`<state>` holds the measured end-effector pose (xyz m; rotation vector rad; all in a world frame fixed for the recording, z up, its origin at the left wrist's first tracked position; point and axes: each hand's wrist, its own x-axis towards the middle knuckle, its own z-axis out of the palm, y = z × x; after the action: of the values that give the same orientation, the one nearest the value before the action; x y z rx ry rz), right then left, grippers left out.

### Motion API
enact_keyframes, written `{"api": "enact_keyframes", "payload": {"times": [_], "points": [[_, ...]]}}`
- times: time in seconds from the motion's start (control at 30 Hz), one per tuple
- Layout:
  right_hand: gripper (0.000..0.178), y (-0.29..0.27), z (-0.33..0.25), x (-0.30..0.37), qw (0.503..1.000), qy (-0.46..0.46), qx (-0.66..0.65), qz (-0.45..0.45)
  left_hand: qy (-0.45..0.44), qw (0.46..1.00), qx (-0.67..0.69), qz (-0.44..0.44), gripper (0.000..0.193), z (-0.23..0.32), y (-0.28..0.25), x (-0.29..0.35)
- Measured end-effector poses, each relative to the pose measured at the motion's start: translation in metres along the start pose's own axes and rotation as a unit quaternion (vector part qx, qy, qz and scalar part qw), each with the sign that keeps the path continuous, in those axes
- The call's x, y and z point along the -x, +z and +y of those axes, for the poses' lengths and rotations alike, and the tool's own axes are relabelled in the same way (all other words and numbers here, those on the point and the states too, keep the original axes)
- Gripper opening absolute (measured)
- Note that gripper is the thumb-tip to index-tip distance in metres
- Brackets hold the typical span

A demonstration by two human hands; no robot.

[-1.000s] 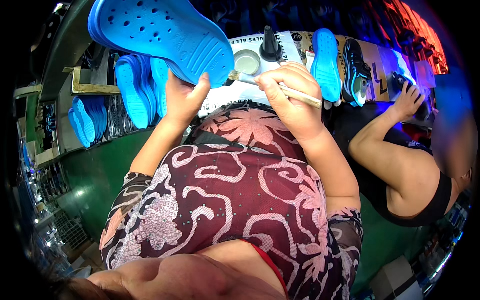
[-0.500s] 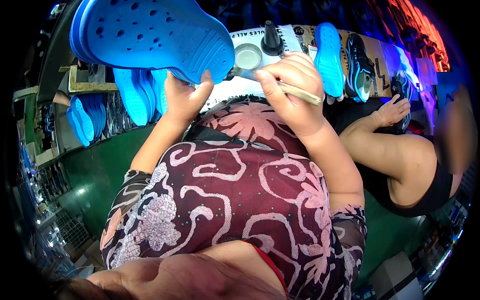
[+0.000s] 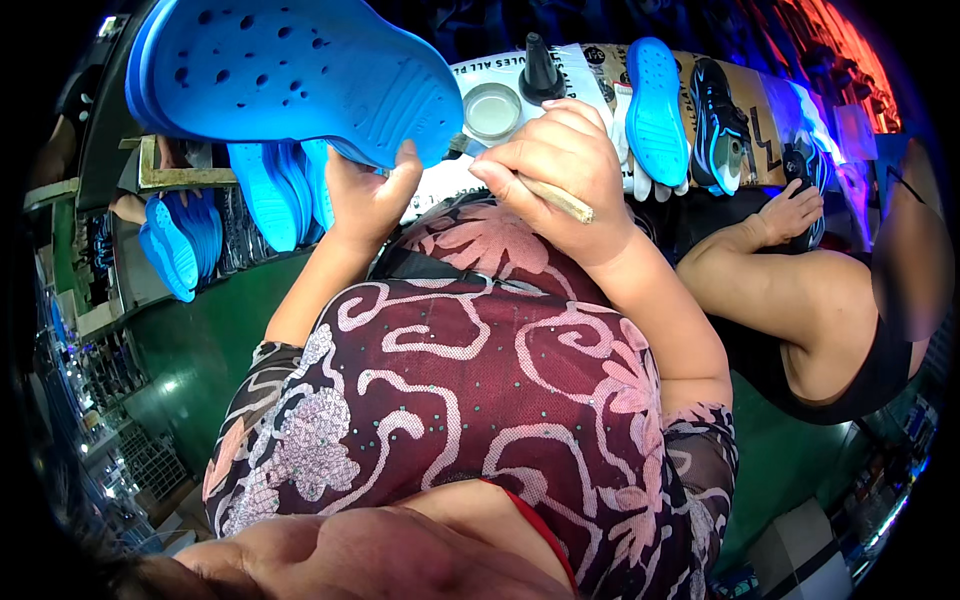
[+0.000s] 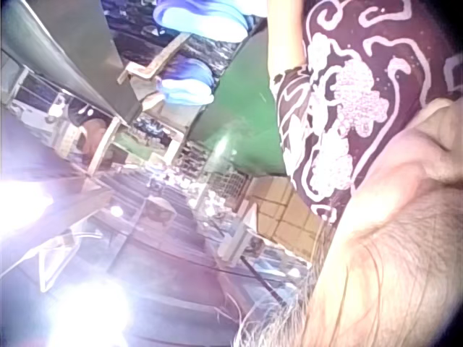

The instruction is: The person applies glue to the bottom of blue foam shoe soles using a brush, handling one sole at a time from a stack and placing them back on a conveyor belt.

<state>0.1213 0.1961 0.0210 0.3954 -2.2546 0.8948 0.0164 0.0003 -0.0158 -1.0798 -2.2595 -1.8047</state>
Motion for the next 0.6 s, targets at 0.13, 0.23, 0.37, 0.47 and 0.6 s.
{"api": "enact_keyframes", "payload": {"times": [0.13, 0.23, 0.37, 0.47, 0.6], "points": [[0.015, -0.007, 0.002, 0.006, 0.999, 0.044, -0.010, 0.006, 0.044, 0.999, -0.015, 0.008, 0.045, -0.002, -0.002, 0.002], [0.017, -0.006, 0.002, 0.001, 0.999, 0.015, -0.016, 0.040, 0.077, 0.997, -0.002, 0.013, 0.045, -0.006, 0.000, 0.001], [0.015, 0.002, -0.004, -0.006, 1.000, -0.014, -0.009, 0.023, 0.115, 0.993, -0.027, -0.003, 0.047, -0.005, 0.001, 0.000], [0.017, 0.002, -0.004, -0.001, 1.000, 0.002, -0.011, 0.012, 0.149, 0.985, -0.082, -0.011, 0.047, -0.001, 0.000, -0.001], [0.019, -0.003, -0.004, -0.001, 0.999, 0.019, -0.029, 0.028, 0.156, 0.985, -0.011, 0.076, 0.028, 0.001, 0.008, -0.006]]}}
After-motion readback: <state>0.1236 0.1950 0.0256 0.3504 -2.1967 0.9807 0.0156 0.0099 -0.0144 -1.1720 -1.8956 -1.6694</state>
